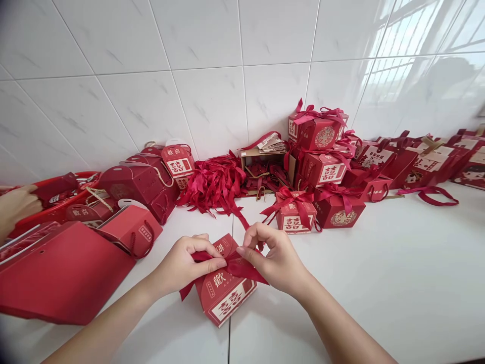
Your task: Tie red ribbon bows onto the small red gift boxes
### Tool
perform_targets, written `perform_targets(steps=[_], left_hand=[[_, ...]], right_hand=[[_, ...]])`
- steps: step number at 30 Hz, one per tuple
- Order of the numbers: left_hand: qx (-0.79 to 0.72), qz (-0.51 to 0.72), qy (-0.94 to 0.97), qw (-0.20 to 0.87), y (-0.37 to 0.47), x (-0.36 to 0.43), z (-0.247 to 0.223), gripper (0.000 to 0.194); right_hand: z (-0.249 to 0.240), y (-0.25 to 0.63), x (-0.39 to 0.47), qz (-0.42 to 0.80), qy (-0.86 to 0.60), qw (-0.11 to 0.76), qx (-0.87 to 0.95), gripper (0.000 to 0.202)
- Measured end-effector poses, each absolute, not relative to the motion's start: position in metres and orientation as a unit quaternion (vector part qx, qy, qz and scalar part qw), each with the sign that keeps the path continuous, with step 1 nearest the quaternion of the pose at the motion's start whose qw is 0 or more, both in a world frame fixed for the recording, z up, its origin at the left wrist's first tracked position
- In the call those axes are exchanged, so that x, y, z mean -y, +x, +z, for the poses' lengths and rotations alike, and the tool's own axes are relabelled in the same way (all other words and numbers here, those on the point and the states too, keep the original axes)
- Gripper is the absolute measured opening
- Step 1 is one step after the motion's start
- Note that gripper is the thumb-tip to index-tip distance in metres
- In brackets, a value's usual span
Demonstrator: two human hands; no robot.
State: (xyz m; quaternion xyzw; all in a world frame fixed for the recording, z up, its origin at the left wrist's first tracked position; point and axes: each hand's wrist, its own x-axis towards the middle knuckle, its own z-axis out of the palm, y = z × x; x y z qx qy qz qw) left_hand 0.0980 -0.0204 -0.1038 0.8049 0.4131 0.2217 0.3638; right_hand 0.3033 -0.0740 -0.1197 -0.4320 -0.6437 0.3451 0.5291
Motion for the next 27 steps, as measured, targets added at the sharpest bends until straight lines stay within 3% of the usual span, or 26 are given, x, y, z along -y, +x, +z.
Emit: perform_targets(steps=[5,10,16,22,27], left_hand=[[-0.414,0.233,0.797,0.373,0.098,0.018,-0.106,0.018],[-0.386,0.25,0.757,0.465,0.097,0.018,-0.107,0.022],[-0.377,0.382,0.611,0.582,0.081,0.017,-0.109,0.041],[-0.438,0.43,0.478,0.628,0.063,-0.003,-0.143,0.035],[-0.475,0.43,0.406,0.652,0.058,-0.017,-0.163,0.026]], right_hand=[[-0.121,0.305,0.072,0.309,-0.445,0.502,0.674,0.013],[-0.111,0.316,0.072,0.278,-0.45,0.417,0.739,0.015],[-0.088,0.314,0.078,0.165,-0.434,0.451,0.762,0.016],[-0.089,0.284,0.077,0.117,-0.475,0.308,0.816,0.021],[-0.1,0.272,0.074,0.136,-0.515,0.32,0.783,0.013]])
